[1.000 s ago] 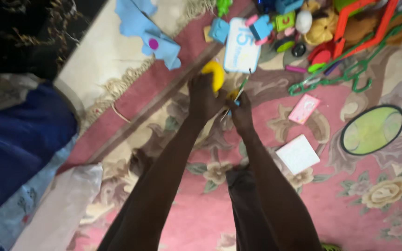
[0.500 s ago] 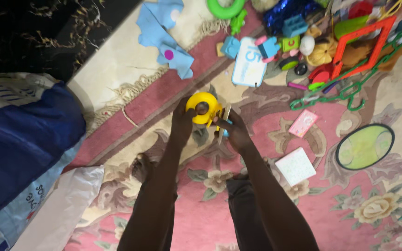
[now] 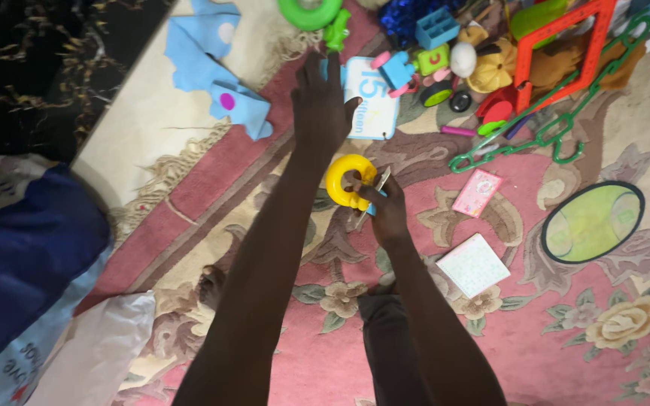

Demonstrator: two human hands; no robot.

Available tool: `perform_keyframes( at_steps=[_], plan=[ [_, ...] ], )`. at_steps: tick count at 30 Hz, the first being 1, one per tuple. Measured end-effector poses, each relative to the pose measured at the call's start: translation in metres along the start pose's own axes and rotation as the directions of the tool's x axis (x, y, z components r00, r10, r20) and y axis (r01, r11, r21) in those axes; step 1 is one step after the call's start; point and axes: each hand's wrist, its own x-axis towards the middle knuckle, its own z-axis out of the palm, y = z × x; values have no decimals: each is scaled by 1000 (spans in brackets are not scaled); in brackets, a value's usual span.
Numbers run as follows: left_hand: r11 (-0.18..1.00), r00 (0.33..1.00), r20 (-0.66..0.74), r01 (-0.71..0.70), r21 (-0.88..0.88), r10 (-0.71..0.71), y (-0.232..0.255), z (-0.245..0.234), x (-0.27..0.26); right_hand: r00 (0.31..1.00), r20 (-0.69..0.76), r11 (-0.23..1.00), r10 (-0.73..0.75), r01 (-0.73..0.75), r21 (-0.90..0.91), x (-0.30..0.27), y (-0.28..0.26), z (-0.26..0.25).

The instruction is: The person sorts various toys and small items from a cluttered floor into a white plastic bag and a pink zippered pouch. They pick up stuffed animals, plastic toys, and miscellaneous objects, placing them into the containers. The person also handles a blue knitted hat and a blue tinsel item during the process.

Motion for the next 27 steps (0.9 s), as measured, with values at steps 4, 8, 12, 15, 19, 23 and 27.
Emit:
perform_keyframes(
  at_steps=[4, 8, 12, 15, 19, 23, 27],
  plan=[
    [920, 963, 241, 14, 391, -118, 19, 2, 26, 997, -48, 990, 53, -46, 132, 7, 7, -13],
    [960, 930, 319, 97, 264, -182, 24, -11, 36, 998, -48, 997, 45, -42, 65, 7, 11, -25],
    [992, 999, -16, -34, 118, 36, 6, 6, 78, 997, -14, 996, -75, 75, 50, 19, 22, -29],
    [975, 987, -108, -95, 202, 118, 0, 21, 87, 999, -45, 999, -31, 33, 38, 17, 22, -29],
    [930, 997, 65, -52, 363, 30, -10, 36, 99, 999, -20, 996, -35, 36, 79, 31, -1, -13],
    [967, 986, 6, -165, 193, 167, -38, 36, 99, 1000, -27, 999, -7, 8, 38, 31, -15, 2],
    [984, 980, 84, -177, -18, 178, -33, 10, 61, 990, 2, 982, -140, 139, -130, 38, -28, 8]
  ],
)
